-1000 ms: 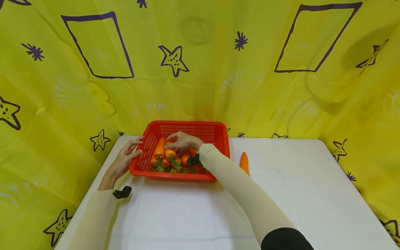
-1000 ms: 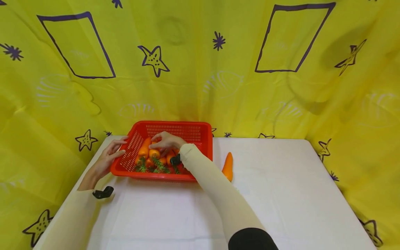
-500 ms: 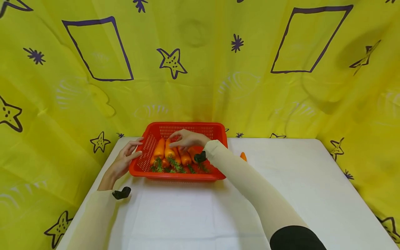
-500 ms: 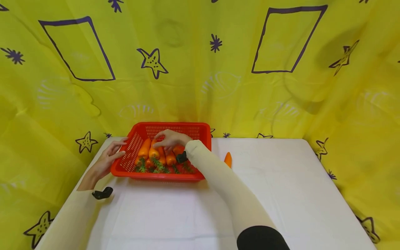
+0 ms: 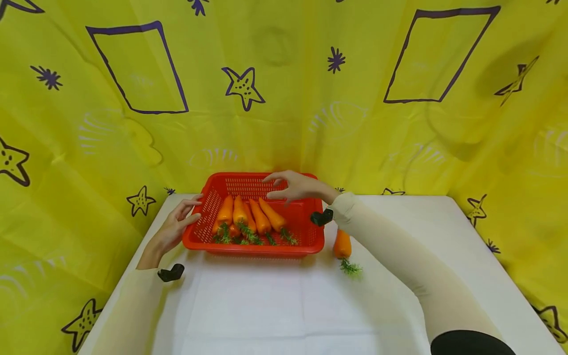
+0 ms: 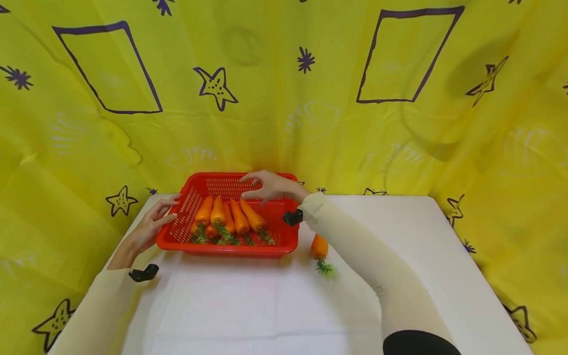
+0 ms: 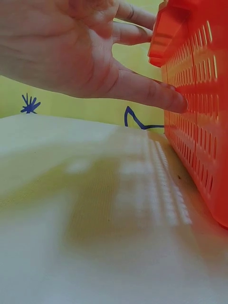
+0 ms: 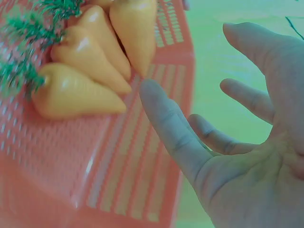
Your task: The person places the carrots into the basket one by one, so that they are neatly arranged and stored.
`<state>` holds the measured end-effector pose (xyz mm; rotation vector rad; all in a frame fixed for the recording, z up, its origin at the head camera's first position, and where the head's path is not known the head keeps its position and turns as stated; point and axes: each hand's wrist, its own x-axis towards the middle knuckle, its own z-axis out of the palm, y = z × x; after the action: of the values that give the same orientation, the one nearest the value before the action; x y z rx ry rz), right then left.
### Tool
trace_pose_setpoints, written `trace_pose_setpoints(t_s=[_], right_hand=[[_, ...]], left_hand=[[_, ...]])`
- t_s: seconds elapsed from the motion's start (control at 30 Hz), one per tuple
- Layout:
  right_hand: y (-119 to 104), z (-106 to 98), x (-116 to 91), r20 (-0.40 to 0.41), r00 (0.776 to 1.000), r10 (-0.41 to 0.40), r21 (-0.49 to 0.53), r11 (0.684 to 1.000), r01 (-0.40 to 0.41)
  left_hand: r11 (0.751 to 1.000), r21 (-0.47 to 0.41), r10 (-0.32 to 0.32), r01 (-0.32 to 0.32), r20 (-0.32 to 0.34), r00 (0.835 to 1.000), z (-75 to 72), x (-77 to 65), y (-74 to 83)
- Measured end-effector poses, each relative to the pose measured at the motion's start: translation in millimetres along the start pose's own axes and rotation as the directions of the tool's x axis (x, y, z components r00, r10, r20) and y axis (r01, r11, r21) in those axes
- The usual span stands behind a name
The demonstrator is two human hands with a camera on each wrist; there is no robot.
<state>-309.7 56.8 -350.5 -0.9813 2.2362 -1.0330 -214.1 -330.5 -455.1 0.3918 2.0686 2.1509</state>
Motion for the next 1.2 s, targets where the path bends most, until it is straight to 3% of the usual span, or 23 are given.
trace_pose_setpoints(t_s=[0.2,0.4,0.83,1.2], right_hand=[[13,-26,-36,-0.055,0.998,0.004,0.046,0.999,-0.001],[28,-37,-70,-0.114,0.993,0.029,0.064,0.998,-0.021],[56,-45,-127,-0.201,0.976,0.088,0.04,0.996,-0.081],[70,-35,-151,-0.231,0.965,0.122,0.072,0.992,-0.108]], left_hand=[[1.0,0.006,-0.001,0.001,-0.009,1.0,0.3,1.1,-0.5],[1.0,-0.003,0.002,-0.002,0.006,1.0,0.8,1.7,-1.4],[1.0,-0.008,0.003,-0.002,0.009,1.0,-1.6,2.2,-3.4],[1.0,-0.021,0.019,-0.019,0.013,1.0,-3.1,2.2,-5.0]])
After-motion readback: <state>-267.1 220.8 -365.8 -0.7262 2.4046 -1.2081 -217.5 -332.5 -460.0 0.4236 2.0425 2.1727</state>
